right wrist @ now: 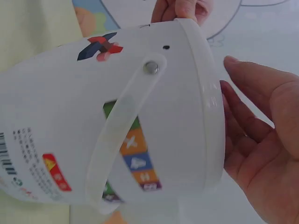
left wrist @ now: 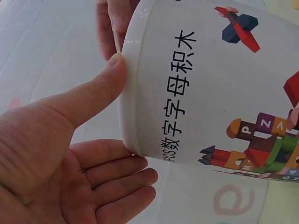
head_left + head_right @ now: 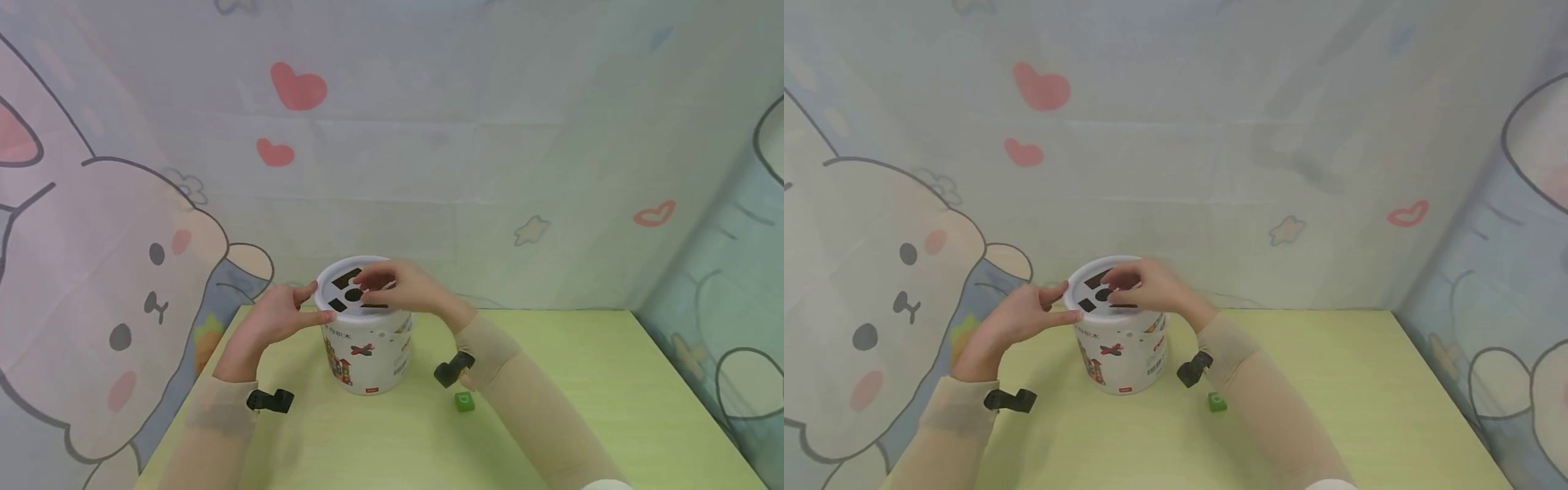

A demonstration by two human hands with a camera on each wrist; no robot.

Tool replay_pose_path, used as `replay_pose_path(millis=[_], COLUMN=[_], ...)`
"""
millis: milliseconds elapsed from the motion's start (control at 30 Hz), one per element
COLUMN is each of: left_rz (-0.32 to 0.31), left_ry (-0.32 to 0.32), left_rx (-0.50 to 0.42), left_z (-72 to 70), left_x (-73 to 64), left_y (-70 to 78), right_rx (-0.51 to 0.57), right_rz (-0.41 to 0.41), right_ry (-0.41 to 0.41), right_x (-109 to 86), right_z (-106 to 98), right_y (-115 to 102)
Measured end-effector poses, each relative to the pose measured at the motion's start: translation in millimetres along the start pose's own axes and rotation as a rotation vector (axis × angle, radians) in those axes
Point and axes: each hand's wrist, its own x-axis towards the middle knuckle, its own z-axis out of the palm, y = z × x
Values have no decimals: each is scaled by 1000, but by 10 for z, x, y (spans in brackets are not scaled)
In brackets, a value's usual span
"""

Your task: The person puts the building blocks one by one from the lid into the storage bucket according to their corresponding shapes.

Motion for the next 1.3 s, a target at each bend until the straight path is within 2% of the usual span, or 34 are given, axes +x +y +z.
replay_pose_path(millis=[233,400,633,833,967,1300], left_rz=[5,13,25,30,26,28], left_ry=[11,16,25,32,22,17], left_rx=[0,-9,1,-6,-15,-9], left_z=[-2,8,18,16,18,29], left_x=[-4,7,-1,8,8,20], left_y=[-13,-22,-16,-19,-37,-68], right_rx=[135,170,146,104,90,87], right_rz=[5,16,99,125,135,245], right_ry=[211,291,264,226,188,86], right_x=[-427,-702,-1061,-1329,-1493,-1893], right_z=[-106,-157,-155,-132,-147,-115], right_y=[206,426,783,1085,1293,1716])
